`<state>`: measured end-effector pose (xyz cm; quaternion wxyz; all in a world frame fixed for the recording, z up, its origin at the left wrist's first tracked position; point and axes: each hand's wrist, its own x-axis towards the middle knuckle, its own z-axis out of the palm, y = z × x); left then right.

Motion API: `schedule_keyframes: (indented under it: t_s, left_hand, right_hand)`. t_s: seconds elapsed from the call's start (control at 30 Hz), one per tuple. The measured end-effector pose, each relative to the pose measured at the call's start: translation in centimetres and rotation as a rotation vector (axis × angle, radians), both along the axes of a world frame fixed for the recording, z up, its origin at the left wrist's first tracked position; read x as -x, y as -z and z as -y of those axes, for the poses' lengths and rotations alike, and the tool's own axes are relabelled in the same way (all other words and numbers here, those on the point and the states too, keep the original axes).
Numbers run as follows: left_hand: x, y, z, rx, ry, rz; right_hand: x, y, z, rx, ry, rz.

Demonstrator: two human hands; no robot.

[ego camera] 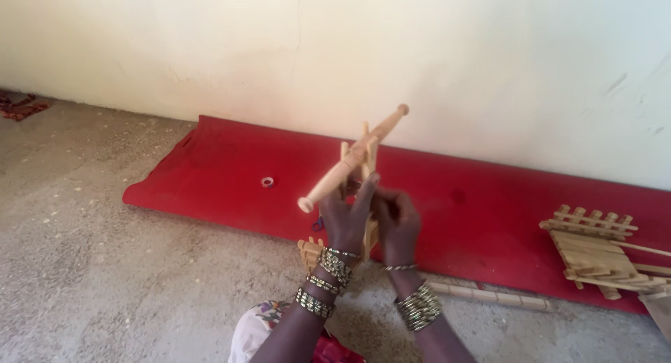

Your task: The person sits on the floor and assembles a small wooden toy structure, fitting a long wooden handle piece into the slatted wooden body and adjusting the upright supports and crossbars by hand to secure the joints.

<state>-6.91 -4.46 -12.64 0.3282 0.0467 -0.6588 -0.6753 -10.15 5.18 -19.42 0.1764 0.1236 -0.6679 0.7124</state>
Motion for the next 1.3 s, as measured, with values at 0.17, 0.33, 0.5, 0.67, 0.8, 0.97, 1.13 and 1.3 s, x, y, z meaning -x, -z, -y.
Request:
schedule_keyframes:
  t_s: [0.17, 0.33, 0.5, 0.67, 0.8, 0.97, 1.13, 1.3]
  left_hand:
    - [-0.8, 4.1, 1.3, 0.079, 0.014, -0.118]
    - [1.1, 6.7, 2.6, 0.076, 0.028, 0.266]
    - [1.8, 9.7, 3.0, -0.052, 0.123, 0.079]
    - [1.3, 11.0, 3.3, -0.07, 0.122, 0.134]
    - [1.7, 9.2, 4.1, 0.081, 0.105, 0.266]
    - [2.1, 6.9, 4.2, -0.065, 0.267, 0.008]
    - [1.1, 8.5, 4.0, -0.026, 0.306, 0.101]
    - [1.4, 11.3, 3.3, 0.137, 0.339, 0.248]
  right_hand:
    - [-1.3, 3.2, 1.6, 0.102, -0.04, 0.197]
    - [0.5, 0.2, 1.9, 0.223, -0.075, 0.008]
    - [0.6, 2.7, 2.0, 0.276, -0.142, 0.058]
    - [-0.4, 6.5, 1.8, 0.272, -0.078, 0.53]
    - [0.2, 3.8, 1.8, 0.225, -0.096, 0.324]
    - [0.6, 0.2, 1.8, 0.231, -0.166, 0.086]
    - [0.8, 7.6, 0.9, 0.094, -0.031, 0.273]
    - [0.6, 19.4, -1.1, 0.075, 0.009, 0.55]
